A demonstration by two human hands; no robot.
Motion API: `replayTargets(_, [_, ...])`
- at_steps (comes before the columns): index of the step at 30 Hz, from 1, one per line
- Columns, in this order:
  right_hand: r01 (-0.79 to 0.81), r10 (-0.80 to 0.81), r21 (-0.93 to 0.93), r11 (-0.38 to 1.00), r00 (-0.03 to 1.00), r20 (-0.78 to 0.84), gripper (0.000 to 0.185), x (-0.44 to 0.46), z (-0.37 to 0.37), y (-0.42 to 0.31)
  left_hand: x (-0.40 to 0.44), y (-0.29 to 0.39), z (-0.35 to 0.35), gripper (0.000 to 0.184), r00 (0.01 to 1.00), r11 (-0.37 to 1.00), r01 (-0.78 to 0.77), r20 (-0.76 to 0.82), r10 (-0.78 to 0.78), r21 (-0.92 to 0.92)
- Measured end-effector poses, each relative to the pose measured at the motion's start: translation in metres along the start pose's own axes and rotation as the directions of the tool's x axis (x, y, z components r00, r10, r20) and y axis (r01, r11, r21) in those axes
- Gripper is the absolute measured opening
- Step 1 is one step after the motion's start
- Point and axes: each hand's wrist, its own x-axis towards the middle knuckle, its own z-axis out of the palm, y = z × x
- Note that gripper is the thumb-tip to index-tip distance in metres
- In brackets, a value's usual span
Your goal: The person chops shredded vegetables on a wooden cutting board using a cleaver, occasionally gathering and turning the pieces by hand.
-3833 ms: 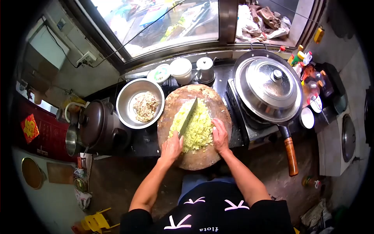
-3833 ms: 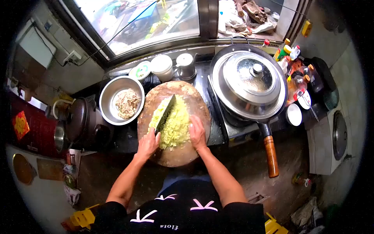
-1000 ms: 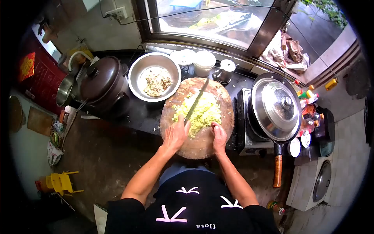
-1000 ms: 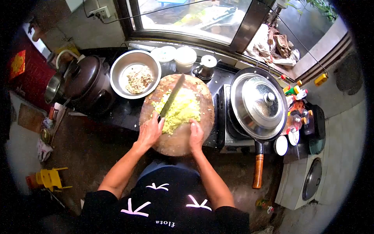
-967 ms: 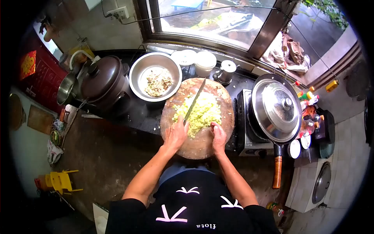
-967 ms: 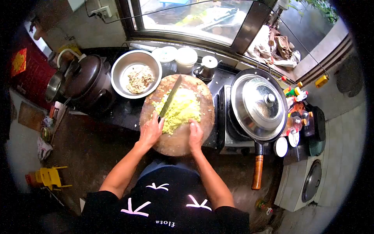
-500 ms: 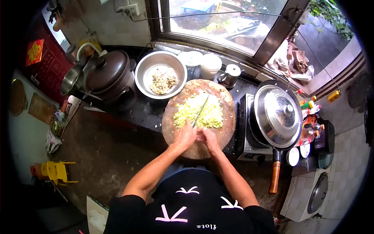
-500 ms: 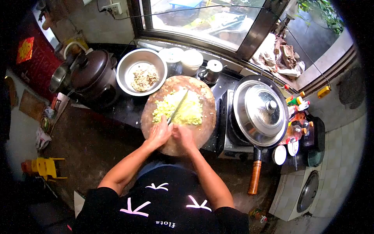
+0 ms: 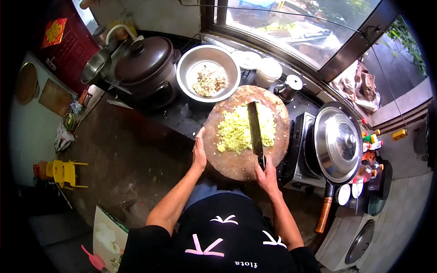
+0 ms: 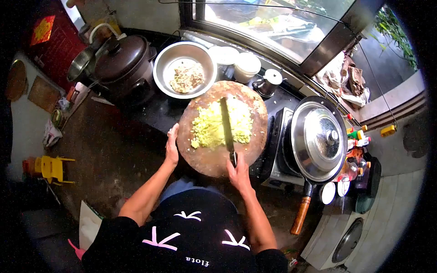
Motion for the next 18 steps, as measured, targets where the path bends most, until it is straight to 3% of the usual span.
replayTargets(3, [0.073, -0.050, -0.109, 0.991, 0.980, 0.194, 0.026, -0.015, -0.004, -0.007, 0.005, 0.004, 0.003, 0.081, 0.995, 0.979, 0.040, -0.085, -0.058, -0.202])
replayTargets(4, [0.189, -0.158, -0.134, 0.973, 0.964, 0.214, 0.029, -0.018, 0.000, -0.007, 0.006, 0.003, 0.002, 0.081, 0.991, 0.966, 0.053, -0.104, -0.081, -0.254])
replayTargets(6, [0.221, -0.147, -0.220, 0.950, 0.939, 0.311, 0.031, -0.024, 0.002, -0.016, 0.009, 0.004, -0.003, 0.082, 0.982, 0.932, 0.072, -0.139, -0.129, -0.355])
replayTargets(10, [0.355, -0.169, -0.357, 0.864, 0.873, 0.457, 0.030, -0.028, 0.013, -0.005, 0.007, 0.010, -0.011, 0.087, 0.975, 0.926, 0.107, -0.145, -0.169, -0.362])
replayTargets(11, [0.433, -0.252, -0.341, 0.835, 0.850, 0.462, 0.023, -0.027, 0.015, 0.005, 0.006, 0.012, -0.013, 0.088, 0.970, 0.923, 0.130, -0.147, -0.194, -0.362])
replayTargets(18, [0.388, -0.173, -0.500, 0.775, 0.890, 0.423, 0.015, -0.030, 0.031, -0.006, 0.004, 0.009, -0.010, 0.081, 0.978, 0.968, 0.103, -0.152, -0.140, -0.231])
